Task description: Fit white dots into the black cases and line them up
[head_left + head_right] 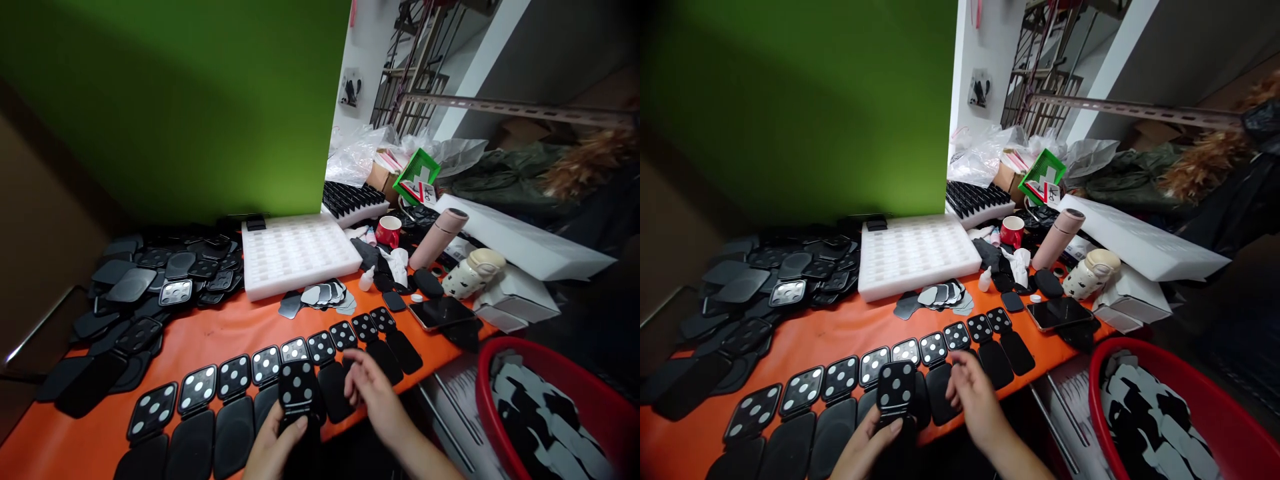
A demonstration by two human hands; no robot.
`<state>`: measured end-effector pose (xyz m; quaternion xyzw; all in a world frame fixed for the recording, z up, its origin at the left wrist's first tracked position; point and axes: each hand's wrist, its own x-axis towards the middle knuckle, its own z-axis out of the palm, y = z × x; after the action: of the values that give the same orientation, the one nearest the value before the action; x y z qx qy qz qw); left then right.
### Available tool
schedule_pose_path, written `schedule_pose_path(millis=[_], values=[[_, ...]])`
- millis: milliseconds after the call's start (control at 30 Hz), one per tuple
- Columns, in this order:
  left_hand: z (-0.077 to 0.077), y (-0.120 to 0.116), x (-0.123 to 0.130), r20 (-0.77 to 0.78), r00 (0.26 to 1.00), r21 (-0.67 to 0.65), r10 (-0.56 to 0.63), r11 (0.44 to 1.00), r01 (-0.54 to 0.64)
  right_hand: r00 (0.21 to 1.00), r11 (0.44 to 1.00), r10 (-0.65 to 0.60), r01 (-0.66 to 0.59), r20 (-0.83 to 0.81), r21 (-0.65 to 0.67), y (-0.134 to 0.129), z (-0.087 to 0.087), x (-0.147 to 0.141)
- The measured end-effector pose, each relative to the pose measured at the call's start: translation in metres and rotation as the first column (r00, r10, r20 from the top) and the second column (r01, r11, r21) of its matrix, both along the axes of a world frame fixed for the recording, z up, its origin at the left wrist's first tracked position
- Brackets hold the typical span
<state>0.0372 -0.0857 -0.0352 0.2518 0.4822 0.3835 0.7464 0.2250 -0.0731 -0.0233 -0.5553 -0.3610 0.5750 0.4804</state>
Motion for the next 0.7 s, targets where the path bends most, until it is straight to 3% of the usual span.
schedule_pose_path(millis=[67,167,300,400,533,700], values=[[-0.001,0.001,-0.006,-0.052,0.999,-0.061,0.012,0.998,-0.015,0.973,0.980,-0.196,0.199,-0.121,0.013,0.027,0.003,0.022],[0.001,0.003,-0.011,-0.112,0.993,-0.062,0.022,0.998,-0.029,0.834,0.906,-0.408,0.421,-0.371,-0.049,0.078,0.008,0.056],[0.010,0.002,-0.011,-0.175,0.984,0.020,0.035,0.999,-0.032,0.794,0.906,-0.420,0.391,-0.440,-0.159,0.140,0.005,0.080],[0.016,-0.002,-0.008,-0.241,0.970,0.116,0.034,0.993,-0.006,0.790,0.918,-0.397,0.336,-0.467,-0.211,0.167,-0.001,0.081],[0.012,-0.011,0.001,-0.294,0.952,0.210,-0.081,0.967,0.147,0.804,0.927,-0.372,0.300,-0.463,-0.224,0.175,-0.004,0.077],[0.005,-0.015,0.022,-0.194,0.933,0.260,-0.302,0.902,0.346,0.843,0.936,-0.350,0.327,-0.409,-0.127,0.144,-0.001,0.077]])
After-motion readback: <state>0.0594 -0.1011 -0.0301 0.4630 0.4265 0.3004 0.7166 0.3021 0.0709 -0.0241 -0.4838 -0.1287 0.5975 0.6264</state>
